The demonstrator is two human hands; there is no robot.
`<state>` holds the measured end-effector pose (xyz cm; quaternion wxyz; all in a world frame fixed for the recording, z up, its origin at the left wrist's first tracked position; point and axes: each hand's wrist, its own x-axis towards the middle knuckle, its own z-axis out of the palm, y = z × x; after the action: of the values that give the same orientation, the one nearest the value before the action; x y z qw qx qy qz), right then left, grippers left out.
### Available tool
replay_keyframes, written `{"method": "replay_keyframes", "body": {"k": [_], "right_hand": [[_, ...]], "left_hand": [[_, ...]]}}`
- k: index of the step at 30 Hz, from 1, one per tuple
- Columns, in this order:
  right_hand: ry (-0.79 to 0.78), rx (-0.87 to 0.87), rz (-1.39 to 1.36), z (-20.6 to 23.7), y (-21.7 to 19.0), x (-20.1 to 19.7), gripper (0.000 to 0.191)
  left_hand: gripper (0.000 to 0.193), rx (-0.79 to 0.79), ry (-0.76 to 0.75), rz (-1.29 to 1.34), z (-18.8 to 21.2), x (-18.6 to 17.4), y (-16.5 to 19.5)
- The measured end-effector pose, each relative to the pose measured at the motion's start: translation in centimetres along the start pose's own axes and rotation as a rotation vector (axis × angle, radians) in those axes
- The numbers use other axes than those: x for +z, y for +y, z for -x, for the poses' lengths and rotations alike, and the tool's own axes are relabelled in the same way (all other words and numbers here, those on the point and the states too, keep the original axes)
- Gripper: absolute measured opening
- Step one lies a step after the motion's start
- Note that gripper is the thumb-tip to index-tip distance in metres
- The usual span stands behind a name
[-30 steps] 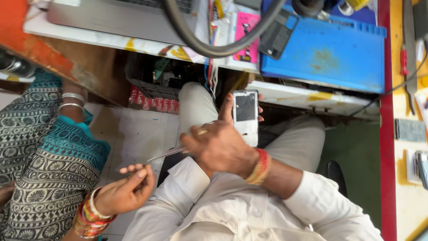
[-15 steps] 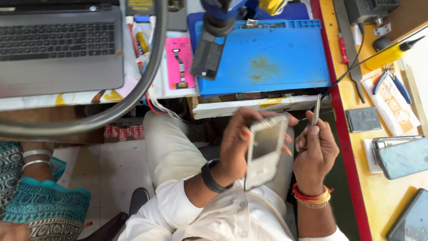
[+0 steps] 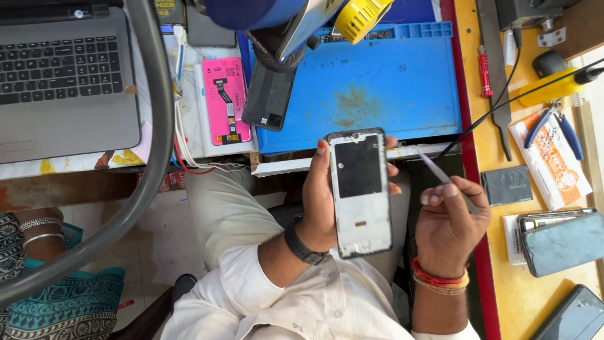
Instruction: The person holds a disassembled smartphone frame and squeezes adhesive from a yellow bottle along its edges. They then use a metal tool to press and clean the adhesive seam around the frame, working the phone over the blue mat on the workbench.
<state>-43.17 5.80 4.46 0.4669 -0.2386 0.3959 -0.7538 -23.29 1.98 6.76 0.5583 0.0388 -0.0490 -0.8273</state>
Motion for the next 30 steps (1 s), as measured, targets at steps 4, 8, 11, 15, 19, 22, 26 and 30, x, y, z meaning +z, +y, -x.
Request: {"method": "replay_keyframes", "body": {"k": [4, 8, 11, 15, 19, 22, 26, 30], "right_hand": [[-0.066, -0.01, -0.074, -1.6, 0.1, 1.2, 0.006], [-0.108, 0.033, -0.154, -3.0, 1.0, 3.1, 0.013], [-0.063, 0.081, -0.091, -3.7, 1.9, 4.7, 0.035], [-0.085, 0.013, 0.153, -3.8, 3.3, 7.1, 0.018], [-0.208, -0.076, 0.368, -3.3, 4.1, 9.1, 0.01], [-0.286, -0.162, 0.533, -3.3, 4.3, 9.8, 0.009], [-0.336, -0.215, 0.653, -3.7, 5.0, 10.3, 0.012], [-0.333, -0.232, 0.601, -3.9, 5.9, 10.7, 0.013]], "left_hand": [[0.07, 0.02, 0.164, -0.098, -1.4, -0.7, 1.0], [0.064, 0.103, 0.309, -0.288, -2.5, -1.4, 1.8], [0.049, 0.216, 0.335, -0.418, -3.1, -2.0, 2.2], [0.045, 0.267, 0.316, -0.461, -3.7, -2.6, 2.6], [0.045, 0.266, 0.254, -0.441, -3.9, -3.2, 2.7], [0.046, 0.244, 0.206, -0.33, -3.9, -3.5, 2.6], [0.051, 0.266, 0.244, -0.397, -3.7, -3.9, 2.4], [0.052, 0.279, 0.326, -0.381, -3.4, -4.3, 2.3]]}}
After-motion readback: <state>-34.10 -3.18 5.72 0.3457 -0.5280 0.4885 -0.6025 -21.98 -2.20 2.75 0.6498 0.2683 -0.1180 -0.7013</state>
